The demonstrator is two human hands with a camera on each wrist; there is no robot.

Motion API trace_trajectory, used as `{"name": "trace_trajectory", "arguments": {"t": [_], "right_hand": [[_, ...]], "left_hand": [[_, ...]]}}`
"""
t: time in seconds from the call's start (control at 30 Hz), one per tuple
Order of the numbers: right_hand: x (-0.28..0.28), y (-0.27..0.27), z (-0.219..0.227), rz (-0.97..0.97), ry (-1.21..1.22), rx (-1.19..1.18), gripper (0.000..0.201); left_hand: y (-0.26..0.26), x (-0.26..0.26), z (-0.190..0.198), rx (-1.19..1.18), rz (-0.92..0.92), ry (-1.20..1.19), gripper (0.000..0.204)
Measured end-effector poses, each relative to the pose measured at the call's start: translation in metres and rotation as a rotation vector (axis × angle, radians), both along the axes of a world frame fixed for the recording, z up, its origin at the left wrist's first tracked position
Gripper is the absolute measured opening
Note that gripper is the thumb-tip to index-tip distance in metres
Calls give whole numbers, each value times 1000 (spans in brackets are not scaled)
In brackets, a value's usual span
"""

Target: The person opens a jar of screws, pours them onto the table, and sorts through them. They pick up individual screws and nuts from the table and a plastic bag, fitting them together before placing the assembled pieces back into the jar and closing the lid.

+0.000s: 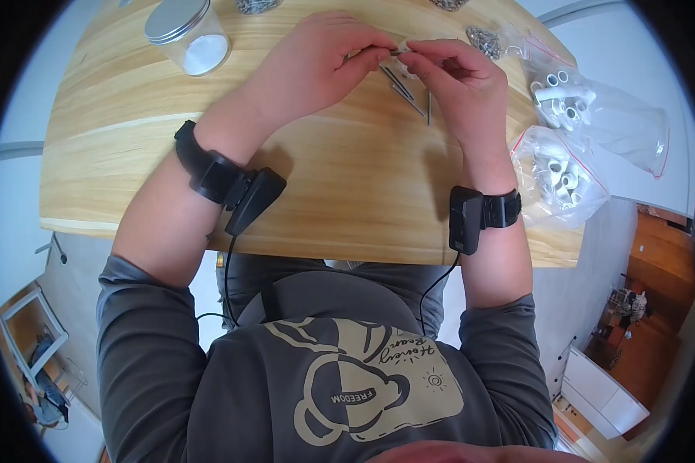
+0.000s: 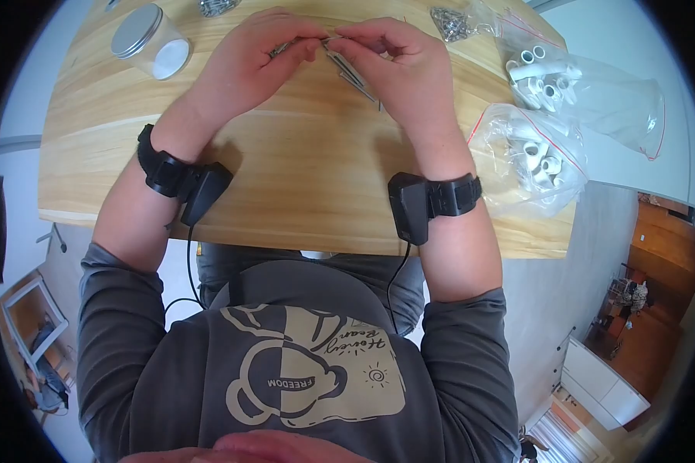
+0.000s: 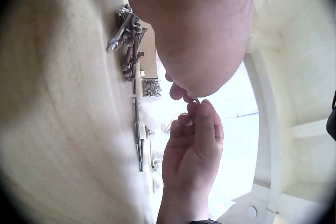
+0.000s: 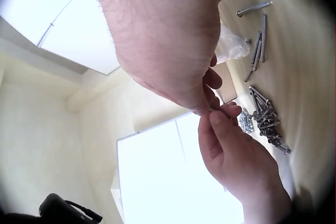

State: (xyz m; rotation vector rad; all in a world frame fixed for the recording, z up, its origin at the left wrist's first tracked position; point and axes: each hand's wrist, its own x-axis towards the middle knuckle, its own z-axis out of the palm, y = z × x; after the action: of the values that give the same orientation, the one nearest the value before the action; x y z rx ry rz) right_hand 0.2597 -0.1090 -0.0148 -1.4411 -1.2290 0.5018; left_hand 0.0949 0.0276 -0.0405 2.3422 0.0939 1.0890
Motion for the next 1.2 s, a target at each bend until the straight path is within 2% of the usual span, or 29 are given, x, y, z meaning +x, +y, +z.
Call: {"name": "trace_trajectory", "arguments": {"t": [0.13,0.2,0.33,0.4,0.5,0.63,0.67,0.9,1.03,1.2], "right_hand": [[1,-1,-1,-13,-28,-13,17],[1,0,-1,-3,-28,-3,18],[3,2,-5,54,-2,67,17],[2,2,-5,60,37,89,18],[2,1,-2,47,27,49,19],[8,1,-3,5,-150,45,19],[9,1,-3,-11,-230,72,19],[10,2,-1,-22,-303,85,16],[7,-2,5,-19,-360,-19,17],[10,-2,7,-19,-476,-36,15]], "left_hand": [[-3,-3,0,-55,-13,38,16],[-6,-3,1,-231,-43,64,16],[-7,-3,1,-324,-29,40,17],[-5,-3,4,-192,18,63,18],[-8,-7,16,-172,7,117,15],[-7,-6,17,-83,23,132,14],[-7,-6,18,-61,26,107,14],[-9,-6,20,-43,18,52,12],[-4,-3,12,-39,14,21,11],[-2,-1,17,94,-11,-43,8]]}}
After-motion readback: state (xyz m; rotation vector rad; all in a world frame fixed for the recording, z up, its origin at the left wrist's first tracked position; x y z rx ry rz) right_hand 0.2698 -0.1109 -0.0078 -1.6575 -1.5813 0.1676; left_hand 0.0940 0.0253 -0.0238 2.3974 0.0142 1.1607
